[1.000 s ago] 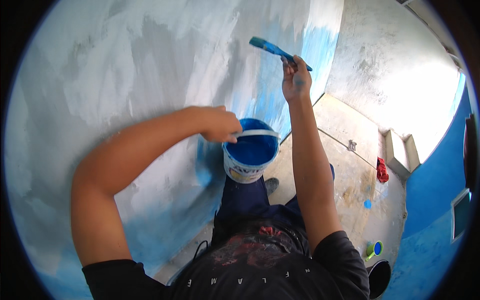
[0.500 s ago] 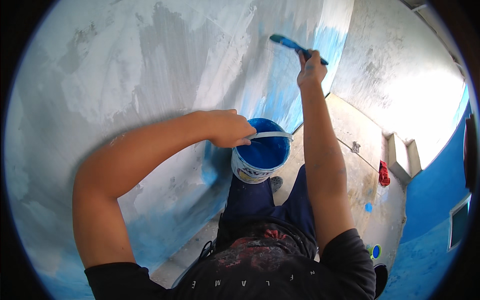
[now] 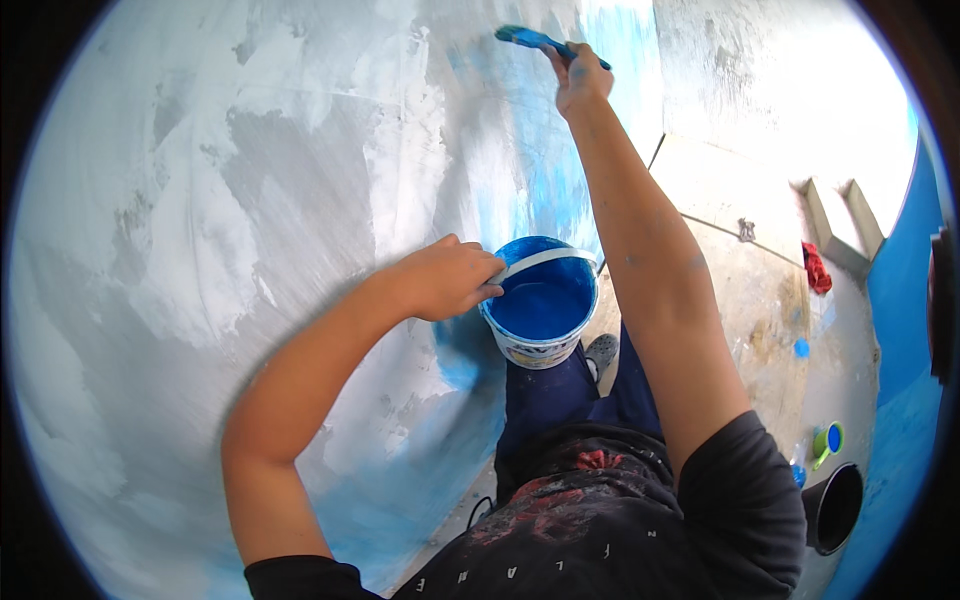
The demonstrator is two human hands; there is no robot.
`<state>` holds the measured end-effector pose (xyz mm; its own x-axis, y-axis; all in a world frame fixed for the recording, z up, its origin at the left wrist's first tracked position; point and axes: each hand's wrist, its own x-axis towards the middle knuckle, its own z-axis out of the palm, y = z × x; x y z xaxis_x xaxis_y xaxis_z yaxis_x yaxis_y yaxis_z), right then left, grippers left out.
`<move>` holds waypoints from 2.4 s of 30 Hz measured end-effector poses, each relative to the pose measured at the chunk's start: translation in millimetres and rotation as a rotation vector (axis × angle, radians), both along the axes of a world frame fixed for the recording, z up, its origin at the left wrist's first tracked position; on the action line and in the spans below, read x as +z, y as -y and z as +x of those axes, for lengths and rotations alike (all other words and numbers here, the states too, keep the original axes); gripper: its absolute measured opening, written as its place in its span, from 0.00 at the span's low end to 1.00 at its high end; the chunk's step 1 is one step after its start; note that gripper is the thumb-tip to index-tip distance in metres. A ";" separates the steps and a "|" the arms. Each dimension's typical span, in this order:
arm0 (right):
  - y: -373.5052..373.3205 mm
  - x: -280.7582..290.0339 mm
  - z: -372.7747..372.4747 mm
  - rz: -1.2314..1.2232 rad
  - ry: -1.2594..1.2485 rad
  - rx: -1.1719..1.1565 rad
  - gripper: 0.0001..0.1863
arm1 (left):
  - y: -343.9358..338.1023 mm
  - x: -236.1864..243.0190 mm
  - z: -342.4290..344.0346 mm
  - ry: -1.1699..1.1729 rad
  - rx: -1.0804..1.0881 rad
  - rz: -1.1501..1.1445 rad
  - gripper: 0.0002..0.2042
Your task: The person paints a concrete wall with blue paint using a brush, frequently dipping the brush into a bucket of paint.
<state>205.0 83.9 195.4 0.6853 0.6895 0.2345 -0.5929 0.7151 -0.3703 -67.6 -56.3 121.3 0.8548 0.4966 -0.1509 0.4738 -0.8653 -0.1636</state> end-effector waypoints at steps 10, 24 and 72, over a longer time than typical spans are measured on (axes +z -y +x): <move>-22.6 16.0 -14.0 -0.086 0.200 -0.292 0.17 | 0.7 6.9 3.3 0.063 0.075 -0.024 0.14; -6.0 -7.8 -4.4 -0.166 0.241 -0.067 0.14 | -11.9 3.1 9.3 0.035 0.093 -0.034 0.16; 8.5 -55.7 -0.6 -0.020 0.656 -0.087 0.16 | -8.1 -20.9 1.6 0.135 0.119 -0.026 0.15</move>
